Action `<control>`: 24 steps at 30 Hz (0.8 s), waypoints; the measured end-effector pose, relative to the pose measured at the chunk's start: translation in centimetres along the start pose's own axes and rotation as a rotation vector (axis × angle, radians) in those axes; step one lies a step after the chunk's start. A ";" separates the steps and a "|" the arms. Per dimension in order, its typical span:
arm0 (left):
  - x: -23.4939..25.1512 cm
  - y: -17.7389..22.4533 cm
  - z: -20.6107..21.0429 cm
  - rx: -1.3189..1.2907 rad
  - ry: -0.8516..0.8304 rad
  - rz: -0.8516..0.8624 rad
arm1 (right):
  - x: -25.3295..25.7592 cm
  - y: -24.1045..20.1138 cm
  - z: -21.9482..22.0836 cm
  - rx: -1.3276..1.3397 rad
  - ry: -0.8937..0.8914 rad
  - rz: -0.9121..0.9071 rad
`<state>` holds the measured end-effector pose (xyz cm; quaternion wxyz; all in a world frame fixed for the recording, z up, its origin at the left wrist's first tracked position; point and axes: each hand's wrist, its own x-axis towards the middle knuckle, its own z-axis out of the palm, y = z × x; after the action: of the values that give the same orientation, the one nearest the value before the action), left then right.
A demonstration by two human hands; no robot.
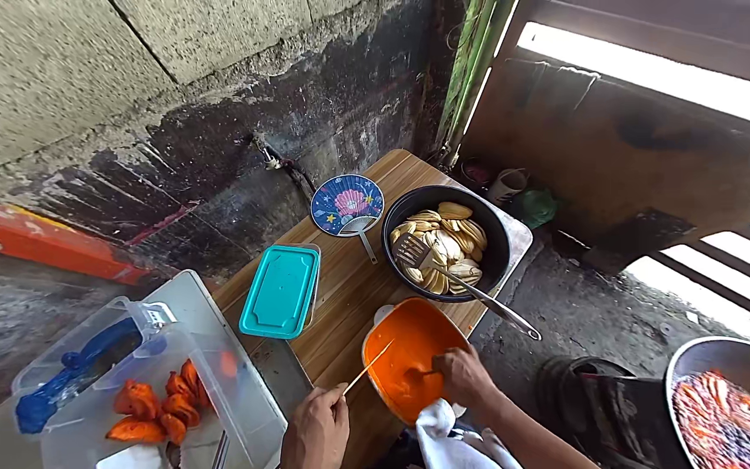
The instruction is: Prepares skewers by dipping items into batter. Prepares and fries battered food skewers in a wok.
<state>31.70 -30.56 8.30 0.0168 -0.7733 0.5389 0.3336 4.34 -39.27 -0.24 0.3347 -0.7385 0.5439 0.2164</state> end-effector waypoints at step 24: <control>-0.8 -2.5 1.4 -0.013 -0.027 -0.065 | -2.0 2.5 -5.0 -0.223 0.222 -0.026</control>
<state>32.93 -28.30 6.81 0.0297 -0.7860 0.5109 0.3469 1.16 -42.06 3.89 0.1913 -0.7974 0.5404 0.1883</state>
